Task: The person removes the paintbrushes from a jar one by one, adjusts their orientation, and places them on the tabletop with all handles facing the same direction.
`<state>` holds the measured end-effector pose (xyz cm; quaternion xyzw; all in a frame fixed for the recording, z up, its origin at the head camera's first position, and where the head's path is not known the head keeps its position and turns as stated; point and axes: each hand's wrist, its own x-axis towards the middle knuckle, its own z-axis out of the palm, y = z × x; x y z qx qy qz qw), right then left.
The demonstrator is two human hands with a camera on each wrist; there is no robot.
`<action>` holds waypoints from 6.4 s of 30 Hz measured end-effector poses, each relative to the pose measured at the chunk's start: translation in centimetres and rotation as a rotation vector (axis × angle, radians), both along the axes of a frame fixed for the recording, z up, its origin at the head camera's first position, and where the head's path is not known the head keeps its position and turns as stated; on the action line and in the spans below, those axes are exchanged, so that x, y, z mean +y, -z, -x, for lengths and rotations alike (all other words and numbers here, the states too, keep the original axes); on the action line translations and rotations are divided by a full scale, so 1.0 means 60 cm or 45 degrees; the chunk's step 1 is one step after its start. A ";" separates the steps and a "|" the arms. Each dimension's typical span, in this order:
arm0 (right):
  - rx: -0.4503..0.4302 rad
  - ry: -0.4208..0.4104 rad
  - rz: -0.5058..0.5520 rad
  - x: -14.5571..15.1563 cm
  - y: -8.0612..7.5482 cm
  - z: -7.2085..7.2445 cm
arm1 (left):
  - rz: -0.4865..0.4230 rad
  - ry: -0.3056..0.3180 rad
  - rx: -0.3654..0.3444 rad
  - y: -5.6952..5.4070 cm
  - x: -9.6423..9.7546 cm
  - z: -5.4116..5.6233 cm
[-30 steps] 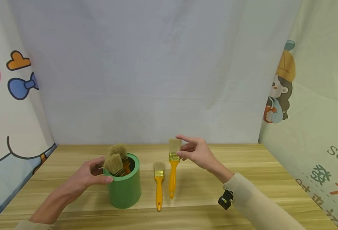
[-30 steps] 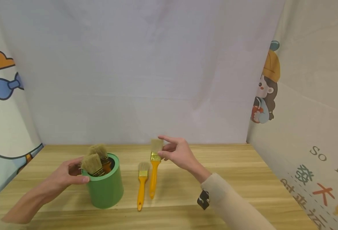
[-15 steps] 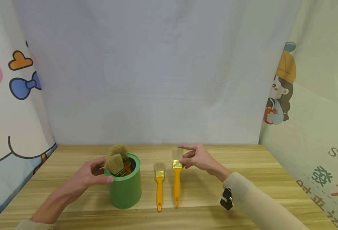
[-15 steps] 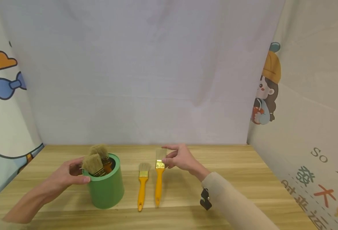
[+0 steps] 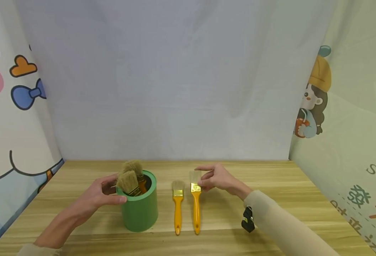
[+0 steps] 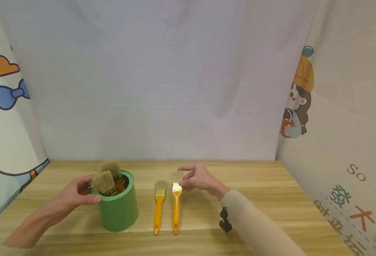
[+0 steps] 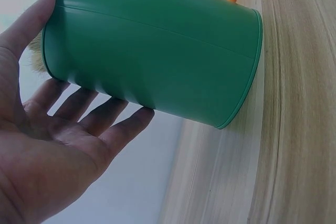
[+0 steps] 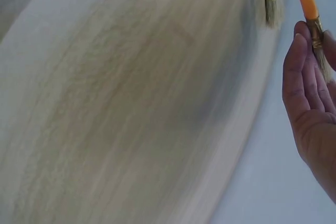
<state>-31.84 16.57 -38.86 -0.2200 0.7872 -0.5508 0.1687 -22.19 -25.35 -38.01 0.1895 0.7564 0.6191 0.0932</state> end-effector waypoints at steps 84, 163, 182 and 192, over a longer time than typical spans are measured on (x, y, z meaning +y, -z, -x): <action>0.314 0.018 -0.475 -0.011 0.036 0.027 | 0.005 -0.014 -0.001 0.000 -0.001 -0.001; 0.709 -0.231 -0.099 -0.164 -0.099 -0.120 | 0.015 0.001 0.000 -0.003 0.001 -0.004; 0.823 -0.273 -0.150 -0.253 -0.108 -0.109 | 0.015 0.038 -0.057 -0.008 0.000 -0.004; 0.822 -0.297 -0.167 -0.267 -0.109 -0.113 | 0.009 0.044 -0.072 -0.009 -0.001 -0.007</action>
